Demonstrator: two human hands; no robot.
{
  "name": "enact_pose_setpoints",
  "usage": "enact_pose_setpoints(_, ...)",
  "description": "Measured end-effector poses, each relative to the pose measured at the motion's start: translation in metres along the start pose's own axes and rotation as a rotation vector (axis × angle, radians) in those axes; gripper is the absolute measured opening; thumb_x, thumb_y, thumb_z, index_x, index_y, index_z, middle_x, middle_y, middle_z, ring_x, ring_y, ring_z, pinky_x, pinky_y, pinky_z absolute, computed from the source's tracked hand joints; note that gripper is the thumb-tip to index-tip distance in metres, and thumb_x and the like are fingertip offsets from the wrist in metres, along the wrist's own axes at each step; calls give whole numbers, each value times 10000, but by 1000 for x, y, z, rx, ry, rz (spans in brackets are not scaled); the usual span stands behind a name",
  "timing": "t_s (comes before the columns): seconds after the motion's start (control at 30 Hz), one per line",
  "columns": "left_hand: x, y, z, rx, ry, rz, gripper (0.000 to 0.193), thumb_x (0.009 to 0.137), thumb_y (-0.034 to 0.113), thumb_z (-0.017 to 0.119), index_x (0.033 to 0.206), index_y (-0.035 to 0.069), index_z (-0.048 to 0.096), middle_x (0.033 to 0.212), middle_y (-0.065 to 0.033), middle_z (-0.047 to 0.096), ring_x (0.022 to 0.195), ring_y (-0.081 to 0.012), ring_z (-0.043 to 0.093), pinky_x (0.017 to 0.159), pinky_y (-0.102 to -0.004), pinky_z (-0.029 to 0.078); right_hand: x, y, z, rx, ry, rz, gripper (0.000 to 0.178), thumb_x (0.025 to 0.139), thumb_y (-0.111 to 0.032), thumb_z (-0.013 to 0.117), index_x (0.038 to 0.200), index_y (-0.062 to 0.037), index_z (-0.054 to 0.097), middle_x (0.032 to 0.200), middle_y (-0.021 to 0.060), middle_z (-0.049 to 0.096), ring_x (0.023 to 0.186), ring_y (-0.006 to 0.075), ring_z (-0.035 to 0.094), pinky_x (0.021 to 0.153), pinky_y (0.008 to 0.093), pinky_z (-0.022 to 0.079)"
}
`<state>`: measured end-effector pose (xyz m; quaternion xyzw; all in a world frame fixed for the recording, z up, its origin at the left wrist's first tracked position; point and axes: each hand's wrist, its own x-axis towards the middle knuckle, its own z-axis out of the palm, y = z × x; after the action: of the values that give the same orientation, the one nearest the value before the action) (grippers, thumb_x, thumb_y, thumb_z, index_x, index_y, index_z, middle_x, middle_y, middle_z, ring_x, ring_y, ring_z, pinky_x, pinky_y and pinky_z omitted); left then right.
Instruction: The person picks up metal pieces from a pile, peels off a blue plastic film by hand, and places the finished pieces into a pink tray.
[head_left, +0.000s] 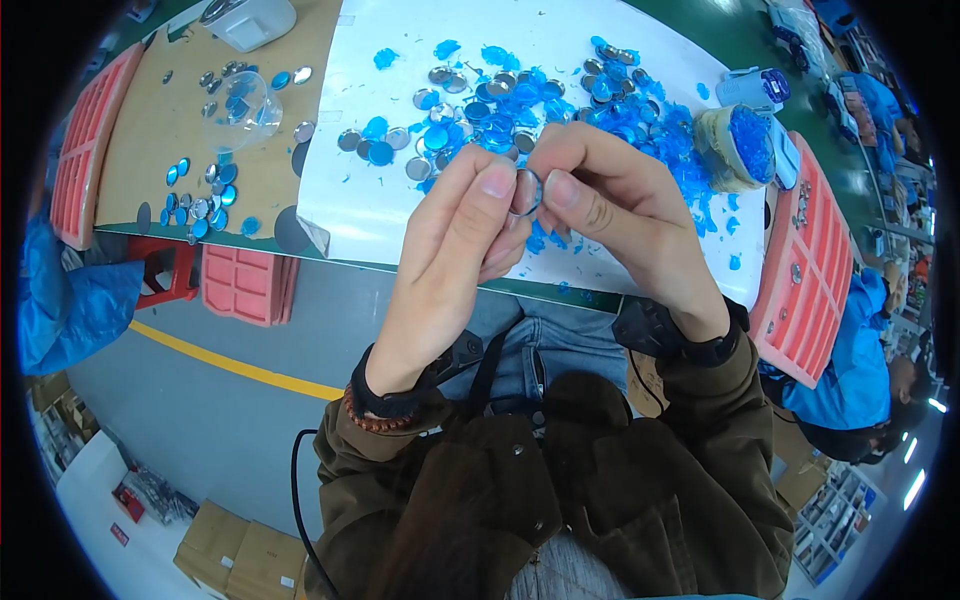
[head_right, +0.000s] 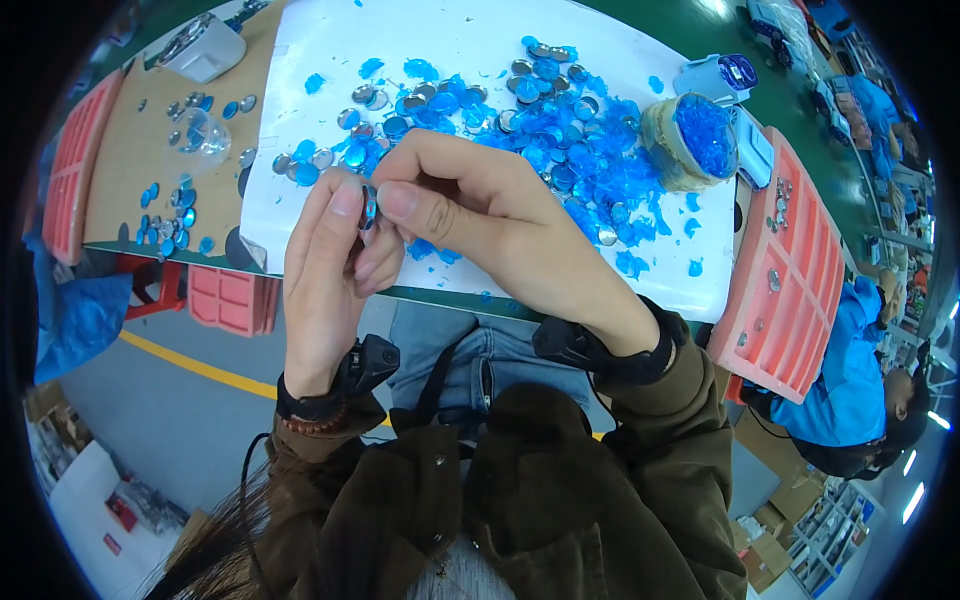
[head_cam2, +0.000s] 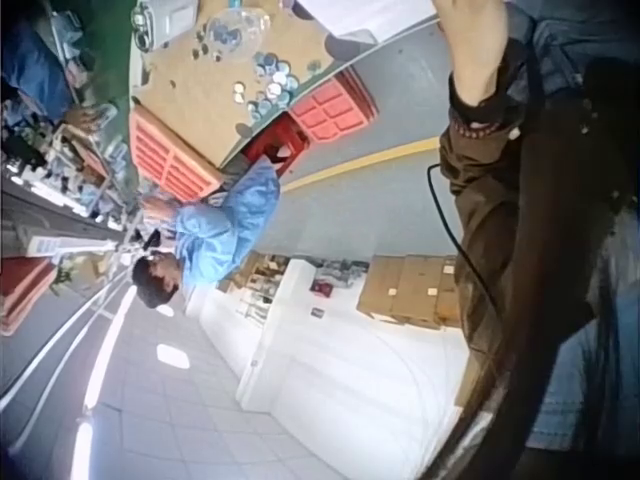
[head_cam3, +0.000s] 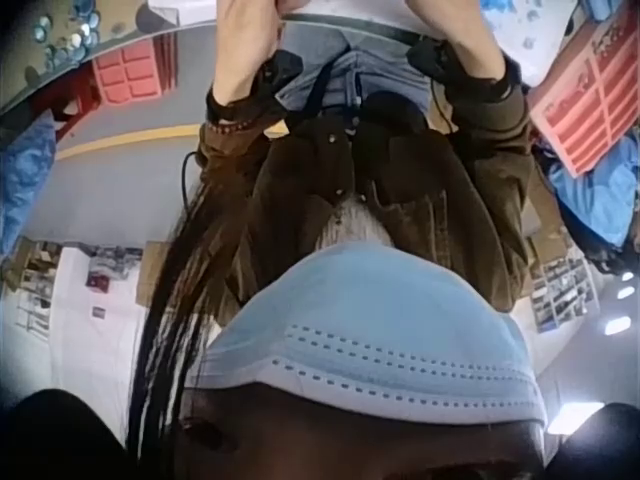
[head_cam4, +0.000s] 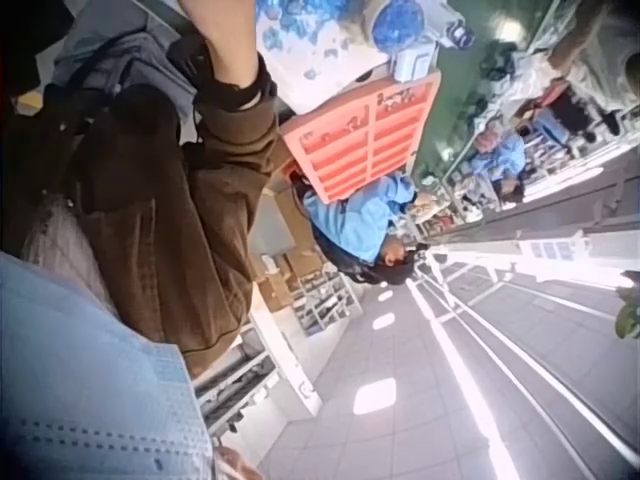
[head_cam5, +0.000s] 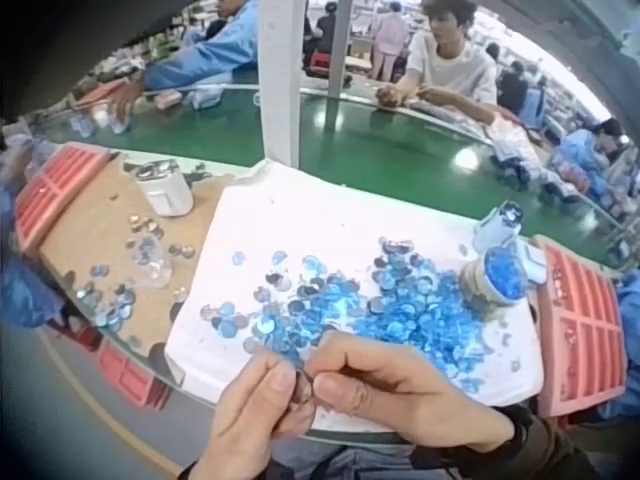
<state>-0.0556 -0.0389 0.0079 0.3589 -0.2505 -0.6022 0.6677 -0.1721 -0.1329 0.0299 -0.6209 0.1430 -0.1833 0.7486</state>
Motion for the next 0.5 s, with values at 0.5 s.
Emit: enact_pose_setpoints(0.5,7,9,-35,1207,518,131,286,857,250,464,763,-20,470,589,-144,485,482,-213,421,457,-290,344,17,41,-6,-1404,99,-243,135,700,-88,607,795,-25,536,763,95,474,742,244,452,649,296,391)
